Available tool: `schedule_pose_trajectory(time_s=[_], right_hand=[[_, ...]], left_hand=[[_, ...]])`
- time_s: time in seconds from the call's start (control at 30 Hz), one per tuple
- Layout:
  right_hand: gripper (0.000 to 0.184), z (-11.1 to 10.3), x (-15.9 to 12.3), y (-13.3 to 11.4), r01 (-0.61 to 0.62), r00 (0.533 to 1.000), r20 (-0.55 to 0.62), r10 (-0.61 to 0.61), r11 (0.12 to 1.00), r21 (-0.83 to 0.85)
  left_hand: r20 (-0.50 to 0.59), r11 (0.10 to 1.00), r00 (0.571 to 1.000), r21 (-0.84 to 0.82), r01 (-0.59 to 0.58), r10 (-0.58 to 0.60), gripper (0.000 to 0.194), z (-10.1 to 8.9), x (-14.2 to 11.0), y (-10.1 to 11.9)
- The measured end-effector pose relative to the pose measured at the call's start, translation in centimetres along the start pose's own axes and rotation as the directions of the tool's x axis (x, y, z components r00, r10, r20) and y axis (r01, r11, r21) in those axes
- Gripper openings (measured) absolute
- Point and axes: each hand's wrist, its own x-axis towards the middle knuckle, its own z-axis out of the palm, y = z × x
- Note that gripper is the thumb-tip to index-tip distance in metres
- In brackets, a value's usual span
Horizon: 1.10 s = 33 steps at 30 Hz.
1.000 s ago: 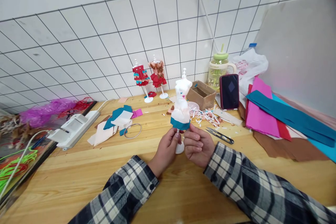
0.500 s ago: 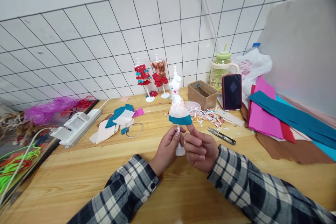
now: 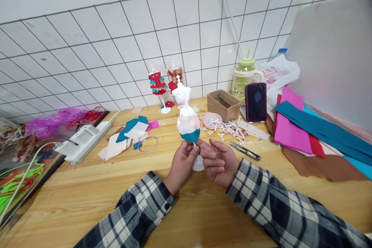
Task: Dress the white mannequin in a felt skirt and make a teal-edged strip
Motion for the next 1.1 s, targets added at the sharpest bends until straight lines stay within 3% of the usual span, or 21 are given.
schedule_pose_trajectory(time_s=[0.1,0.27,0.33,0.77,1.0,1.1], right_hand=[[0.021,0.2,0.2,0.3,0.012,0.999,-0.031,-0.011,0.999,0.038],[0.014,0.6,0.5,0.5,0.029,0.950,-0.310,-0.047,0.998,-0.062],[0.015,0.7,0.6,0.4,0.026,0.932,-0.358,-0.056,0.996,-0.088],[0.018,0.7,0.6,-0.8,0.024,0.952,-0.305,-0.025,1.000,-0.010],[0.004,0.5,0.5,-0.5,0.064,0.952,-0.298,-0.070,0.998,-0.029],[0.011,0.2,0.5,-0.3,0.068,0.972,-0.230,-0.057,0.997,0.040]], left_hand=[[-0.008,1.000,1.000,-0.004,-0.011,0.011,0.034,0.1,-0.1,0.1],[-0.103,0.997,0.993,0.051,-0.054,0.059,0.029,0.1,-0.2,0.5],[-0.145,0.991,0.987,0.121,-0.055,0.072,0.027,-0.1,-0.2,0.6],[-0.220,0.920,0.965,0.389,-0.050,0.146,0.028,-0.9,0.1,0.5],[-0.228,0.959,0.969,0.281,-0.033,0.100,0.029,-1.0,0.3,-0.6],[-0.220,0.974,0.974,0.228,-0.002,0.054,0.031,-0.4,0.0,-0.8]])
